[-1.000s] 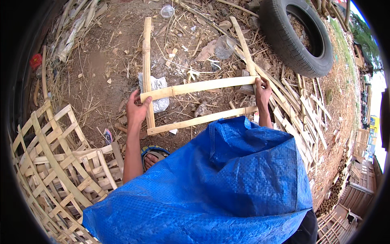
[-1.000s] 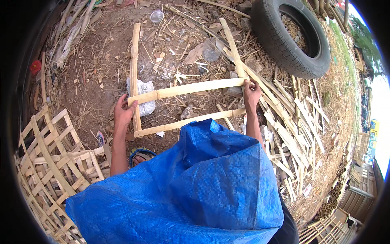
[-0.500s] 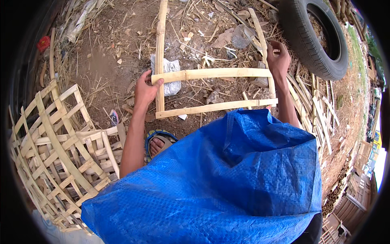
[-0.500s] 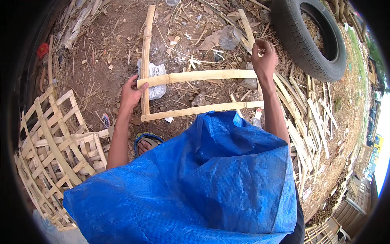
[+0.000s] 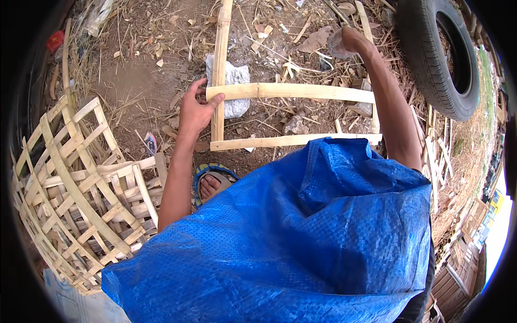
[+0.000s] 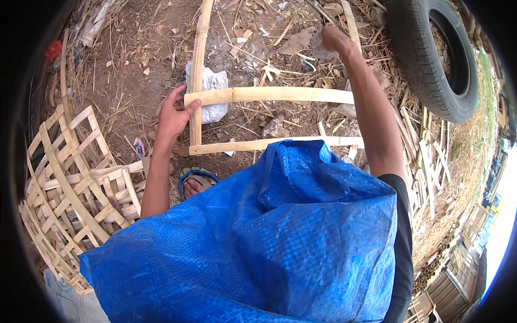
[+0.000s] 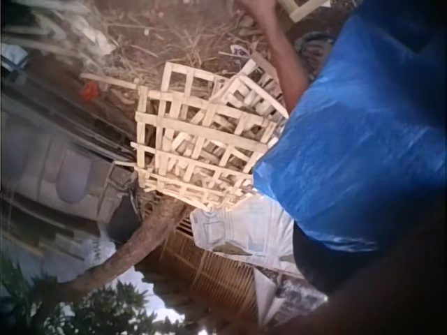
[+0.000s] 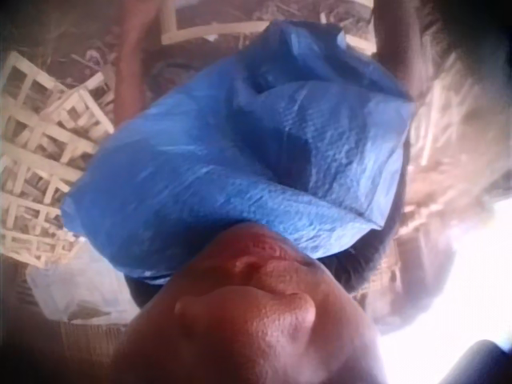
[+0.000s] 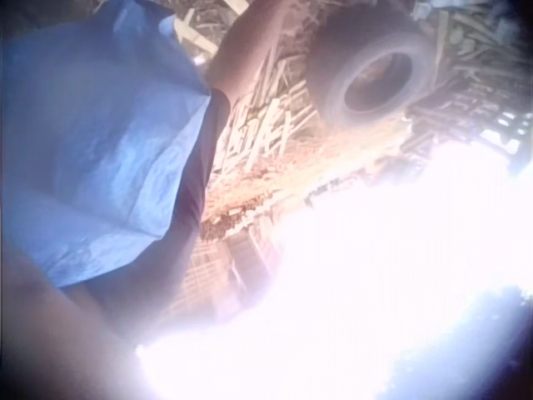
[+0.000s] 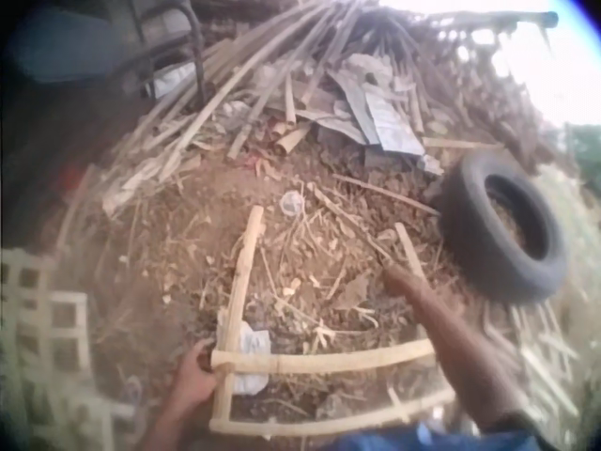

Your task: The person saws a strip of wood, assembles several strips into a rectangular frame, and secures the joints with nails and a hammer.

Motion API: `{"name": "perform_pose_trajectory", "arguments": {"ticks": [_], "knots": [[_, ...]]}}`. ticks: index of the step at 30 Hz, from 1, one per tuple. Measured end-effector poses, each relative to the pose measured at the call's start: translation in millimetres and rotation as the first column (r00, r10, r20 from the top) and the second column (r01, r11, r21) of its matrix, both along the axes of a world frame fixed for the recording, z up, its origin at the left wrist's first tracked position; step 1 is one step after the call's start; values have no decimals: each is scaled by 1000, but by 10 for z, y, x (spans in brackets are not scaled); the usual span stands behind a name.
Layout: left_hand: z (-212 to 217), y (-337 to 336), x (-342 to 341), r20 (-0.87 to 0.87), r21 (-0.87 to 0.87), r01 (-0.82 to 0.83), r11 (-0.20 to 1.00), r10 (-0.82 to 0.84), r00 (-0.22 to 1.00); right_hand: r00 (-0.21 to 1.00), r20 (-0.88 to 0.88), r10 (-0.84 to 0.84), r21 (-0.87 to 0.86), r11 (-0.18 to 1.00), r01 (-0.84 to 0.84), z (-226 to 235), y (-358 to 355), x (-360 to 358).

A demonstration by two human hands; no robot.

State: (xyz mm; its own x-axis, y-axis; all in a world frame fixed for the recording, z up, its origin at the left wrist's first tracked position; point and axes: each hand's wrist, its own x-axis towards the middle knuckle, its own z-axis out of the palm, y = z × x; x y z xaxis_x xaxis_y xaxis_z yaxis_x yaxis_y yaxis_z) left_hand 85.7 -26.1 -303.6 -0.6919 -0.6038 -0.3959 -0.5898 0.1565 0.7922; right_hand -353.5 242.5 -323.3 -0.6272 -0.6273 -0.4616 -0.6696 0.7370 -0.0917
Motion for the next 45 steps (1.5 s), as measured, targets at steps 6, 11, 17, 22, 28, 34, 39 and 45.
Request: {"name": "perform_pose_trajectory", "arguments": {"ticks": [6,11,17,22,28,34,39,45], "knots": [[19,-9,62,55,-31,-24,999,25,998,982,-48,-185,-86,980,181,9,-195,192],[20,43,2,5,-27,-23,999,23,1000,999,5,32,87,996,-33,-141,39,-148],[79,102,8,-106,-92,-22,996,13,994,930,15,368,157,917,-366,82,41,-345],[-59,93,154,-245,-165,-58,985,16,969,959,-283,0,19,1000,6,1147,-329,410],[-77,217,134,-341,-29,-197,980,175,924,980,184,78,-622,781,55,1394,-892,2494],[-30,248,114,-300,78,-212,974,226,927,914,406,-16,-736,588,337,387,-1144,2921],[-136,253,134,-378,-47,-251,967,216,900,928,366,-74,-808,468,356,304,-1113,3060],[-131,296,134,-373,-157,-247,956,174,911,981,192,-36,-876,445,187,157,-1057,3084]]}}
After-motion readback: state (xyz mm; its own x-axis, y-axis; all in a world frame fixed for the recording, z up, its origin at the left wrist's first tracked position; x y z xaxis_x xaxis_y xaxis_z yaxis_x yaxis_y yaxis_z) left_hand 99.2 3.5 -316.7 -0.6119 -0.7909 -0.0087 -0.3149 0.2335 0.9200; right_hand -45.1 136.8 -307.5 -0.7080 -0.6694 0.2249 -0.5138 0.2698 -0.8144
